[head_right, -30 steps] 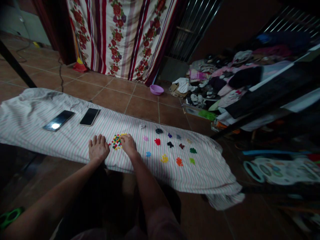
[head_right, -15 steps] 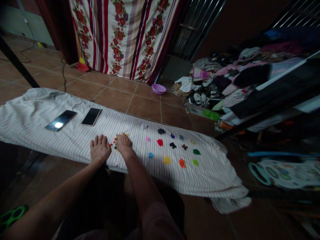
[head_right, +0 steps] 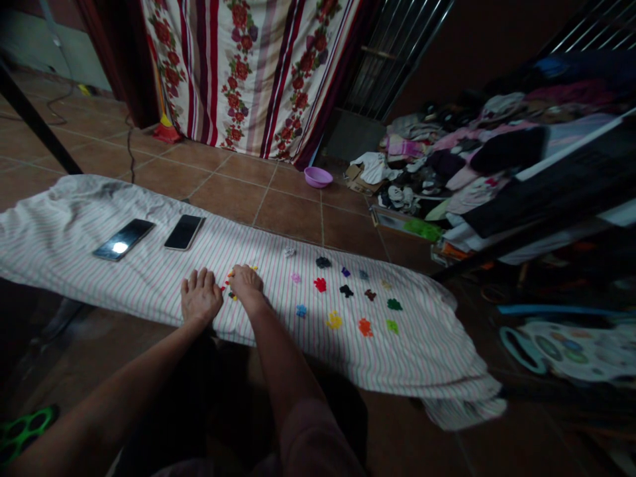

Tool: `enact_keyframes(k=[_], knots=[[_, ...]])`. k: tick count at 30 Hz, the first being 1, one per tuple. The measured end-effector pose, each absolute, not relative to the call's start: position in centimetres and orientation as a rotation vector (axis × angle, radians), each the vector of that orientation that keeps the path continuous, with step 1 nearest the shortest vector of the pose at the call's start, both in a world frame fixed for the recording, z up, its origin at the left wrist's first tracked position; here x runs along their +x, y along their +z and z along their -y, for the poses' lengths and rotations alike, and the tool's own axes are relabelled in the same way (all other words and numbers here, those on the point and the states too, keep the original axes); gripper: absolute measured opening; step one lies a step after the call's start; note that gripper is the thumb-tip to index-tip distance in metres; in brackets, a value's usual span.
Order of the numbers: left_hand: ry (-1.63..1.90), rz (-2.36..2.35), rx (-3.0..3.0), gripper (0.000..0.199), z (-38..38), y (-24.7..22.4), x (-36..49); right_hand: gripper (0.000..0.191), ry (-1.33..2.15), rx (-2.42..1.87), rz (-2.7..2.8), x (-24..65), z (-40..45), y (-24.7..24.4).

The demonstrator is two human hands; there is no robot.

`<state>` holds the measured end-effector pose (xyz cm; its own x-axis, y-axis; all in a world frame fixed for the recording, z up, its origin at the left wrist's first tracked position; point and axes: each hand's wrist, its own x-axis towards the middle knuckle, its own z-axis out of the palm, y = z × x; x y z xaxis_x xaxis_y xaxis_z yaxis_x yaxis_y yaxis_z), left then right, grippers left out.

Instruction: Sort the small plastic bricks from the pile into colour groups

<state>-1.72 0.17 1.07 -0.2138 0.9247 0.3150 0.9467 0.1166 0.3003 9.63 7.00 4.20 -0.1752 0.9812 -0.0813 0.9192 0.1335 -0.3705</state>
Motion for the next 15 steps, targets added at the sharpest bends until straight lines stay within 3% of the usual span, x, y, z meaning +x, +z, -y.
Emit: enact_keyframes(k=[15], knots=[[-0.669,2.307,-1.917,0.049,0.2,1.6,-1.6,0.016,0.587,-1.667,1.962,12.0,-5.6,3.9]])
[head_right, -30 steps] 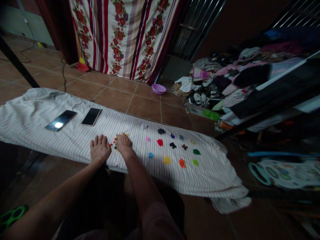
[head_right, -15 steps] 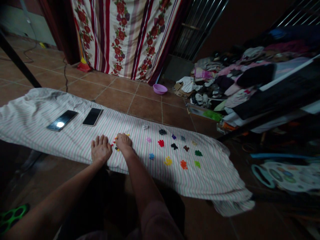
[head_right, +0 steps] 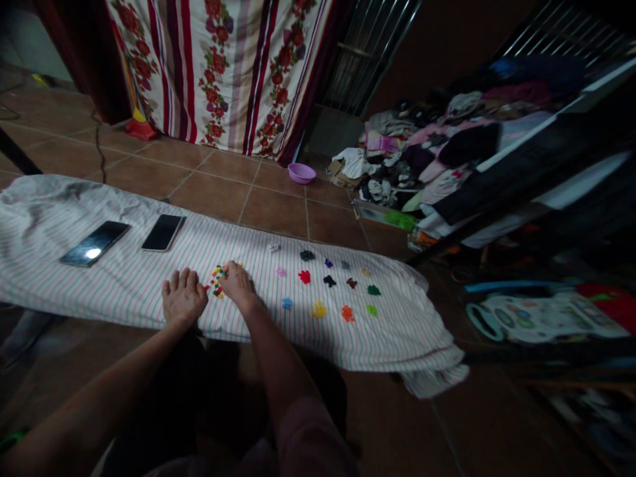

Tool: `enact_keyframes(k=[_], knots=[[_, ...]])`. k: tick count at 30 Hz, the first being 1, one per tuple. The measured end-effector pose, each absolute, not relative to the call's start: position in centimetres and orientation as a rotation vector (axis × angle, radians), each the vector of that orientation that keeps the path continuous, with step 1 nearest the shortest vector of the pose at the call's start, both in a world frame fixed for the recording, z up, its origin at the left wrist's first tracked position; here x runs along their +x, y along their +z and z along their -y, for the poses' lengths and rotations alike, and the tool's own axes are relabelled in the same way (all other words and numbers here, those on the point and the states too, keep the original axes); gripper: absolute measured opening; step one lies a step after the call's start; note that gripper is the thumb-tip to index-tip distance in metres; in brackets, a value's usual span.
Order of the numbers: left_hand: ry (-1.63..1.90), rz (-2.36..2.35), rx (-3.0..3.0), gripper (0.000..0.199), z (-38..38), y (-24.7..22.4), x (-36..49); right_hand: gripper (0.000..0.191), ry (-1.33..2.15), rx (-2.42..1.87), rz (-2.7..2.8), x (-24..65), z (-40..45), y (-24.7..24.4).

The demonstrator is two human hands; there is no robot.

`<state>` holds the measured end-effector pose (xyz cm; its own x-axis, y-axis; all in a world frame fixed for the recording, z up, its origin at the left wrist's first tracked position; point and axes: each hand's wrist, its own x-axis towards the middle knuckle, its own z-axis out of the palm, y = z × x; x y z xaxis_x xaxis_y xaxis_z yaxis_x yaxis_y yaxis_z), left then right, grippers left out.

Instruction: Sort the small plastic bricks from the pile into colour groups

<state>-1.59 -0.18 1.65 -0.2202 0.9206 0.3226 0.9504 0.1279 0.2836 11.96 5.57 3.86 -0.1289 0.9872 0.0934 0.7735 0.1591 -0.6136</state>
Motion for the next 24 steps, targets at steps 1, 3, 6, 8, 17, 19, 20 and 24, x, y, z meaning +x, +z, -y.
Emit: enact_keyframes(k=[1,3,6,8,17,19,20,24], knots=[[-0.664,2.308,-1.915,0.049,0.2,1.7,-1.6,0.016,0.602,-1.653,1.942,12.4,-5.5,3.8],[-0.655,2.311,-1.924,0.050,0.2,1.7,-1.6,0.016,0.629,-1.634,1.893,13.3,-5.2,3.7],[-0.639,2.337,-1.938,0.051,0.3,1.9,-1.5,0.017,0.687,-1.615,1.782,14.9,-4.8,3.3],[-0.623,2.356,-1.945,0.052,0.3,2.0,-1.5,0.017,0.747,-1.594,1.692,16.1,-4.6,2.9],[-0.574,2.356,-1.936,0.052,0.4,2.4,-1.4,0.016,0.838,-1.564,1.447,20.6,-3.3,1.4],[-0.575,2.352,-1.942,0.052,0.5,2.4,-1.4,0.016,0.819,-1.580,1.415,21.7,-3.0,1.3],[-0.582,2.350,-1.942,0.052,0.5,2.4,-1.4,0.015,0.807,-1.588,1.403,22.3,-2.8,1.3],[-0.590,2.348,-1.934,0.051,0.7,2.6,-1.2,0.013,0.733,-1.605,1.386,25.2,-2.1,1.3]])
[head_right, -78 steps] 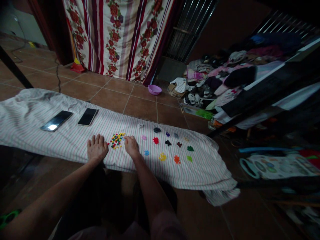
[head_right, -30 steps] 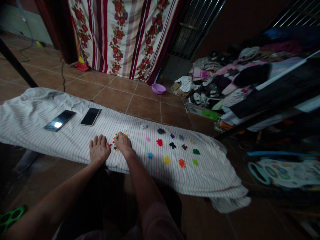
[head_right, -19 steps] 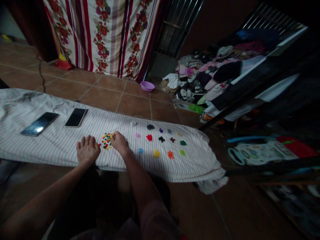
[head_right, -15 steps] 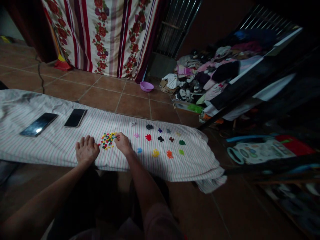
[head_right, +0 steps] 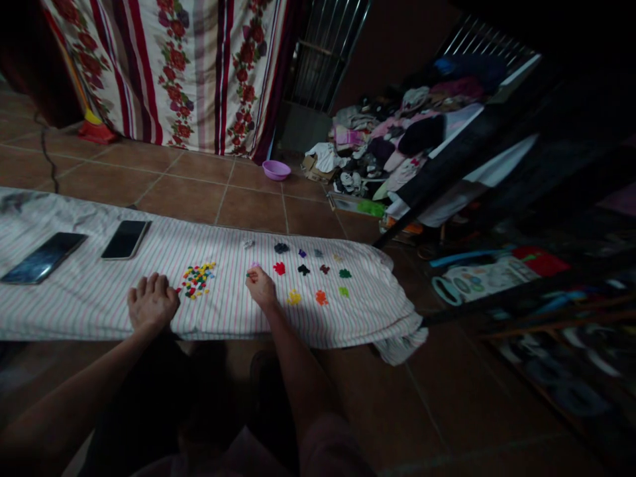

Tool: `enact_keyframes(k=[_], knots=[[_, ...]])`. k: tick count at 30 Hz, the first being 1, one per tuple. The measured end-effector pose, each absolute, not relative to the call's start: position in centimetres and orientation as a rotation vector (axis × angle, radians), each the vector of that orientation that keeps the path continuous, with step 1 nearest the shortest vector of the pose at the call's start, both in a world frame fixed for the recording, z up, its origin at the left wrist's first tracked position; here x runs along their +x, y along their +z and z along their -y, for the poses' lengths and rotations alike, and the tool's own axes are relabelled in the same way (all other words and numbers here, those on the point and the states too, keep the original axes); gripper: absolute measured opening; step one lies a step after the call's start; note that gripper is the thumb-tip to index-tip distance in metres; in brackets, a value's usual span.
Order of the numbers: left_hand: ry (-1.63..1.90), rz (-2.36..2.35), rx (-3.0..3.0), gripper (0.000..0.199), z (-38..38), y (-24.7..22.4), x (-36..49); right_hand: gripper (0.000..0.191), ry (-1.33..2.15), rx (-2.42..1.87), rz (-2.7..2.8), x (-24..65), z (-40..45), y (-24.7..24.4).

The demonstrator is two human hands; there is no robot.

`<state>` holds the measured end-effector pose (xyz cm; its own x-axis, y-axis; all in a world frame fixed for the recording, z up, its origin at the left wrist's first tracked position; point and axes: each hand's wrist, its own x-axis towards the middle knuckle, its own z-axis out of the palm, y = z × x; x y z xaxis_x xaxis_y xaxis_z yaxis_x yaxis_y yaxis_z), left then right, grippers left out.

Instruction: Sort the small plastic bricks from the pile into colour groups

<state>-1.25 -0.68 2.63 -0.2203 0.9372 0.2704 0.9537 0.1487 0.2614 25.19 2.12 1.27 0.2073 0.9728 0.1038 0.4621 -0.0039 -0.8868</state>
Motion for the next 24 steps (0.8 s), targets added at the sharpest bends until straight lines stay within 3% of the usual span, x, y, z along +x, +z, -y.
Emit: enact_keyframes(k=[24], knots=[[-0.588,2.310,-1.962,0.041,1.2,4.0,-0.8,0.024,0.325,-1.956,0.950,43.0,4.1,3.0]])
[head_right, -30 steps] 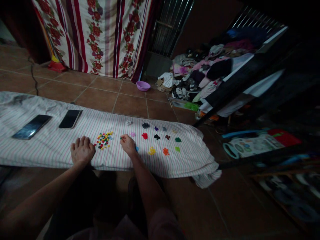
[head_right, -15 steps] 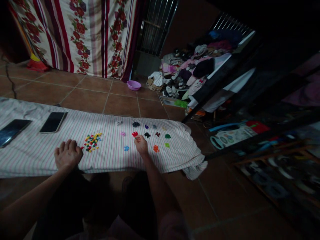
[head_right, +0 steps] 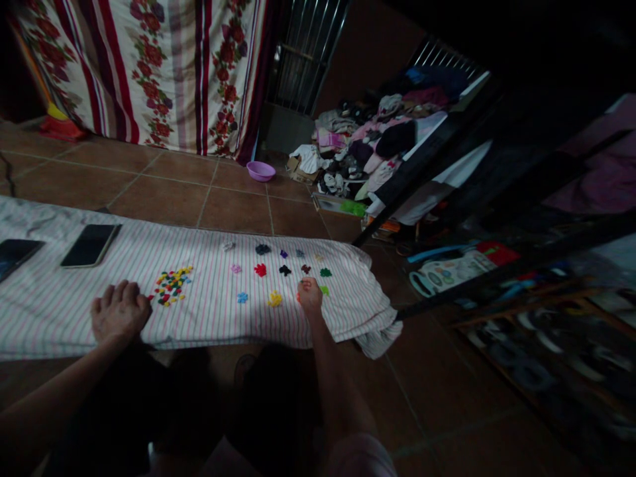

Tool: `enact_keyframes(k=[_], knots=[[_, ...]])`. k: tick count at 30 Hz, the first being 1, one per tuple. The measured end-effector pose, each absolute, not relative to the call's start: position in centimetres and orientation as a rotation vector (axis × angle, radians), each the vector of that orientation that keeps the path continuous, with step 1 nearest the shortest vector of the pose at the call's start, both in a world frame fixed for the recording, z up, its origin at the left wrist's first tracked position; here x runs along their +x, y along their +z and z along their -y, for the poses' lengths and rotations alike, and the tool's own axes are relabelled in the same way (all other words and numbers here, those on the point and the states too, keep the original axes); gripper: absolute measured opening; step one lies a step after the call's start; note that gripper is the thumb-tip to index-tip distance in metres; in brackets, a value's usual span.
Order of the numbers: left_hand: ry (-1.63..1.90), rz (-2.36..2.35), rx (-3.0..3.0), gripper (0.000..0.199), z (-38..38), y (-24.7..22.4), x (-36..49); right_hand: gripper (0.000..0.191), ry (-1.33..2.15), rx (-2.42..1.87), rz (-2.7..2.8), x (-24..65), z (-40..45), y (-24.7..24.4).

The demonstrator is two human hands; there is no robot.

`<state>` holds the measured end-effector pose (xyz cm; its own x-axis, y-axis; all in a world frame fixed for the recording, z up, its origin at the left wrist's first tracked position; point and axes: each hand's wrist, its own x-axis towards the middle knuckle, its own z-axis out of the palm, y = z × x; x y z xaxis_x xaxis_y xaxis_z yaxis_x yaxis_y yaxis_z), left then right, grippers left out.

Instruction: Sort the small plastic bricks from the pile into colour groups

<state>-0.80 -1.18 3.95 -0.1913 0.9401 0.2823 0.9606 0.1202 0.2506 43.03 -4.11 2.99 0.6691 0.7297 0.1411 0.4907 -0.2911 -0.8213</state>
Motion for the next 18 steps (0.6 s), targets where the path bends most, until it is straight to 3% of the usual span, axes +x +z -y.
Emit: enact_keyframes(k=[18], knots=[[-0.572,2.342,-1.951,0.045,0.9,3.4,-0.9,0.028,0.119,-2.179,0.938,50.9,4.8,2.7]])
